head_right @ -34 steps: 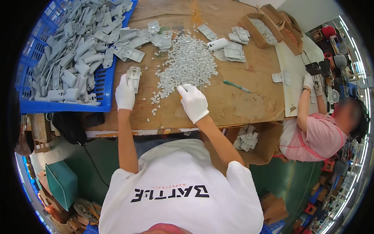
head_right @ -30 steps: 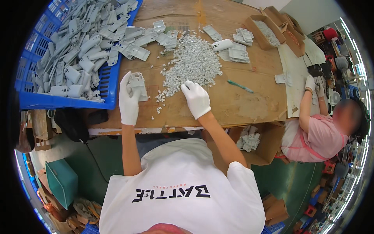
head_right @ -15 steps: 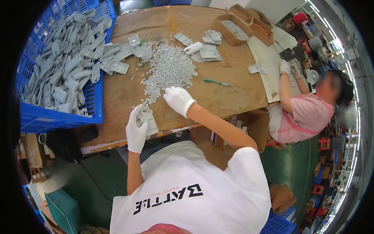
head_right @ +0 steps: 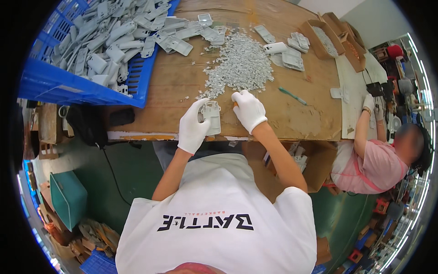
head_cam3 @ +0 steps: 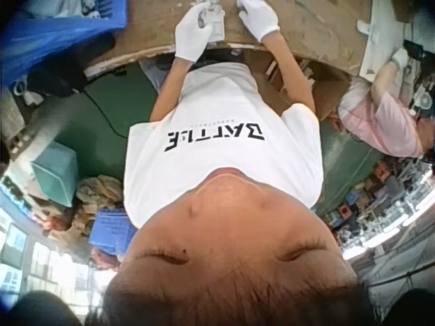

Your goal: The person assembles small white plastic electronic components by hand, inserting pins into plastic shells.

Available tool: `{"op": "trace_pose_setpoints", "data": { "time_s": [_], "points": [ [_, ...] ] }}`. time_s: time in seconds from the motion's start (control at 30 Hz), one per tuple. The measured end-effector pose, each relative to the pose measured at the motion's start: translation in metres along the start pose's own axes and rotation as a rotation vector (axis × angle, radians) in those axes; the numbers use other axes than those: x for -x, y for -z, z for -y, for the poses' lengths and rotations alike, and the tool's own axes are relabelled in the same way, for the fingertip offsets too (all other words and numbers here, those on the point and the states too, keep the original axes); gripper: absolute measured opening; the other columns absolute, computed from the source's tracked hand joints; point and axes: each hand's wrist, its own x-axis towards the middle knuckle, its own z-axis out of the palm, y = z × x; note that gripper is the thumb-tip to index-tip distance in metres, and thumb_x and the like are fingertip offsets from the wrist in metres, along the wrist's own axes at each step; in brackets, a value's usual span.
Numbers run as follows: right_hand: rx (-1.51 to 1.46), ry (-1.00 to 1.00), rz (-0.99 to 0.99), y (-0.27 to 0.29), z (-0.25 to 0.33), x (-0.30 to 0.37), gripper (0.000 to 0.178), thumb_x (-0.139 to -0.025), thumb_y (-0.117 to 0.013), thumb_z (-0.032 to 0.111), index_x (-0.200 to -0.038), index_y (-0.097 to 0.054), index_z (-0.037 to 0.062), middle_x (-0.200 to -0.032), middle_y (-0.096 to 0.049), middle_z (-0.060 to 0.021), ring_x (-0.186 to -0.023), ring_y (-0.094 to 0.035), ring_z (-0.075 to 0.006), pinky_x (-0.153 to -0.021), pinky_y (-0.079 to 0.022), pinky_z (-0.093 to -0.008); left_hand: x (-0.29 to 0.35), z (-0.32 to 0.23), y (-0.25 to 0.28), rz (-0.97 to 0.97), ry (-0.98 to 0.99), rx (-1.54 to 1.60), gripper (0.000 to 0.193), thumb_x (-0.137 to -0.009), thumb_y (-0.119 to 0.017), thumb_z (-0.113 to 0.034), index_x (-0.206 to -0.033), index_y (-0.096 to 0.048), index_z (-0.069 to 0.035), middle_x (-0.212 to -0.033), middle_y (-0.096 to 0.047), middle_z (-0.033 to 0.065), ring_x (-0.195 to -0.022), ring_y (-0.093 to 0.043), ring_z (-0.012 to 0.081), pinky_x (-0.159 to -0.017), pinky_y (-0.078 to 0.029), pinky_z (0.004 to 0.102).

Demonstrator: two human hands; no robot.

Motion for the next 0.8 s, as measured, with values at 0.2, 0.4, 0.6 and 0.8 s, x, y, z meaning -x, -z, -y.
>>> {"op": "trace_pose_setpoints", "data": {
  "time_s": [0.2, 0.4, 0.6, 0.8],
  "points": [
    [-0.166, -0.061, -0.259, 0.008, 0.016, -0.009, 0.017, -0.083, -0.063, 0.000, -0.097, -0.063, 0.0090, -0.095, -0.063, -0.0120, -0.087, -0.064, -0.0332, -0.075, -0.052, -0.0410, -0.004, -0.004, -0.002, -0.031, 0.023, 0.025, 0.048, -0.078, -0.061, 0.001, -0.126, -0.060, -0.007, -0.117, -0.067, 0.0169, -0.106, -0.066, 0.0346, -0.091, -0.053, 0.0392],
    [-0.268, -0.157, -0.412, -0.012, 0.011, -0.022, 0.021, -0.082, -0.064, -0.006, -0.099, -0.064, 0.0053, -0.101, -0.066, -0.0113, -0.084, -0.066, -0.0289, -0.075, -0.053, -0.0349, -0.010, -0.008, -0.009, -0.110, -0.015, 0.015, 0.047, -0.080, -0.062, -0.002, -0.126, -0.060, -0.010, -0.109, -0.070, 0.0183, -0.099, -0.068, 0.0371, -0.085, -0.054, 0.0420],
    [-0.641, -0.152, -0.367, 0.014, 0.074, 0.001, 0.016, -0.077, -0.070, -0.003, -0.091, -0.070, 0.0049, -0.094, -0.059, -0.0086, -0.083, -0.061, -0.0213, -0.070, -0.051, -0.0314, -0.006, -0.018, -0.005, -0.113, 0.046, 0.050, 0.044, -0.082, -0.063, -0.003, -0.125, -0.061, -0.008, -0.110, -0.070, 0.0187, -0.099, -0.069, 0.0363, -0.083, -0.055, 0.0417],
    [-0.411, -0.139, -0.479, 0.001, 0.091, -0.001, 0.018, -0.073, -0.073, -0.005, -0.086, -0.072, 0.0065, -0.090, -0.053, -0.0082, -0.081, -0.057, -0.0229, -0.069, -0.049, -0.0326, -0.004, -0.020, -0.006, -0.155, 0.005, -0.004, 0.041, -0.084, -0.064, -0.002, -0.124, -0.061, -0.009, -0.107, -0.071, 0.0177, -0.097, -0.070, 0.0355, -0.080, -0.056, 0.0401]
  ]
}}
